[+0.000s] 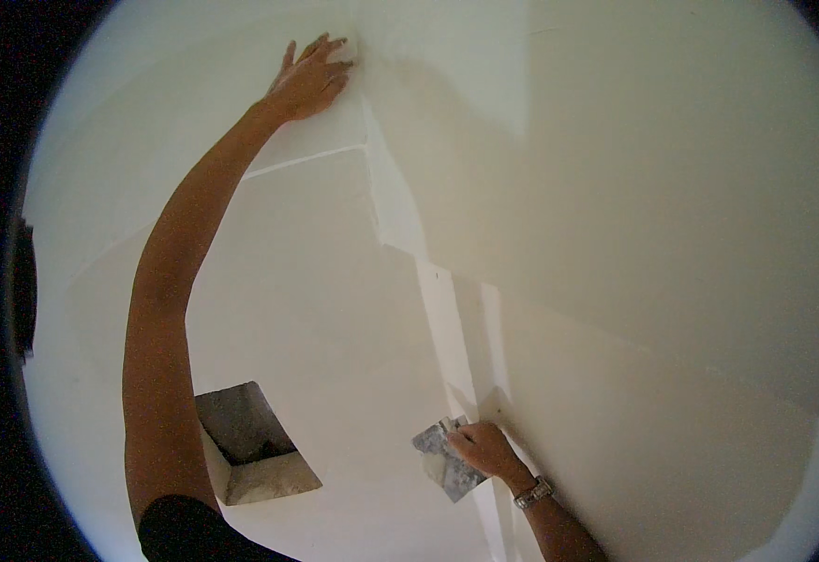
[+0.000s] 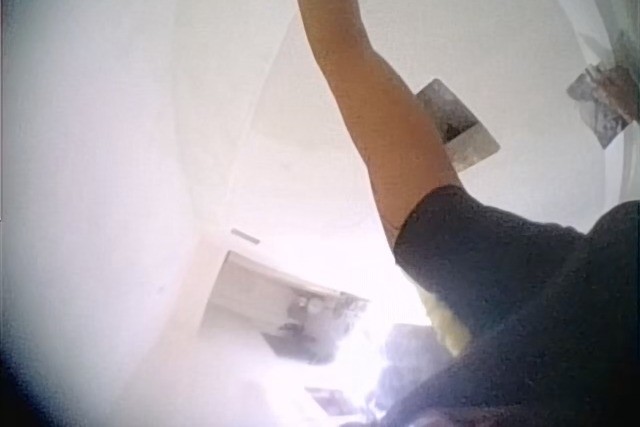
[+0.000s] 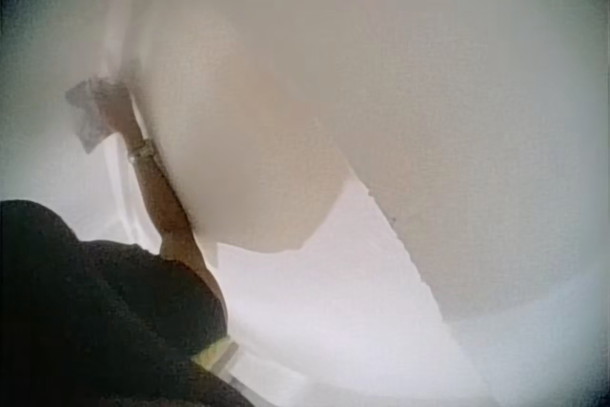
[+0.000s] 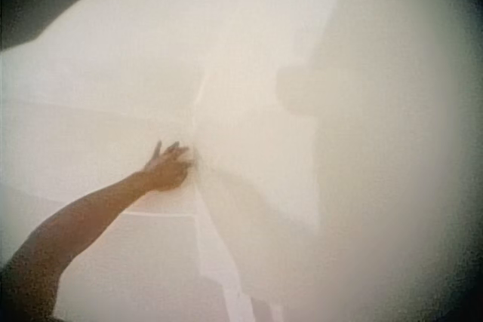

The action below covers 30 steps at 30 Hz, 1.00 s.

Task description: The person applies plaster compound to a ceiling and wall joint using a putty knife. The person spreads the material along the corner and smoothing it out with multiple strokes.

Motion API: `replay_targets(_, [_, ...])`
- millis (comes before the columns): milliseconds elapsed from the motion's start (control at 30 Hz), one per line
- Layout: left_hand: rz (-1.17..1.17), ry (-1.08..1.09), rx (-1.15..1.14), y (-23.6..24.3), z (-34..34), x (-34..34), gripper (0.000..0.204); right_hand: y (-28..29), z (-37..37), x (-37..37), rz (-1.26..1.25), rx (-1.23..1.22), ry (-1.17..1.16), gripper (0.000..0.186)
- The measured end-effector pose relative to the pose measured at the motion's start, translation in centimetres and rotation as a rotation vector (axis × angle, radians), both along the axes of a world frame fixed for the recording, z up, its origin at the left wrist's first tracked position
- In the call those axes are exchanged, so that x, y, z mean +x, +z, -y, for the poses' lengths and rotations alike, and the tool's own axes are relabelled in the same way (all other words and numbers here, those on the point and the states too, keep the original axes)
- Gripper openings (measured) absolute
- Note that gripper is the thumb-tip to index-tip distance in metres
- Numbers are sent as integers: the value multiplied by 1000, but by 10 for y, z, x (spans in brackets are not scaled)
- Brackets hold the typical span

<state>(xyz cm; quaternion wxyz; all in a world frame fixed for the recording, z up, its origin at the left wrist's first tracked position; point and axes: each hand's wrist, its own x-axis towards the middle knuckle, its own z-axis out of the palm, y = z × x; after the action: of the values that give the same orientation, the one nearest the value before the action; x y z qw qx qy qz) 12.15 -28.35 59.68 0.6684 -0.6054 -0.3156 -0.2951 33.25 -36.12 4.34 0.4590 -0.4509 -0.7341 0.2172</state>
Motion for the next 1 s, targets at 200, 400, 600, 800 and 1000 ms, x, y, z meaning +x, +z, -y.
replay_targets(200, [-48, -645, -7, 24, 3, -3, 24, -1, 1, -7, -41, -12, 24, 43])
replay_targets(400, [113, 123, -500, 2, 95, 33, 24, -1, -1, 6, -21, -53, 7, 43])
replay_targets(600, [-258, 54, -1399, -229, 127, -43, 19, 7, 5, -6, -30, 17, 65, 41])
replay_targets(800, [-399, 191, -1615, -338, 152, -68, 20, 12, 7, -6, 21, -42, 13, 43])
replay_targets(1000, [150, -373, -753, -172, 116, -27, 28, 3, 2, 3, -73, -64, 41, 40])
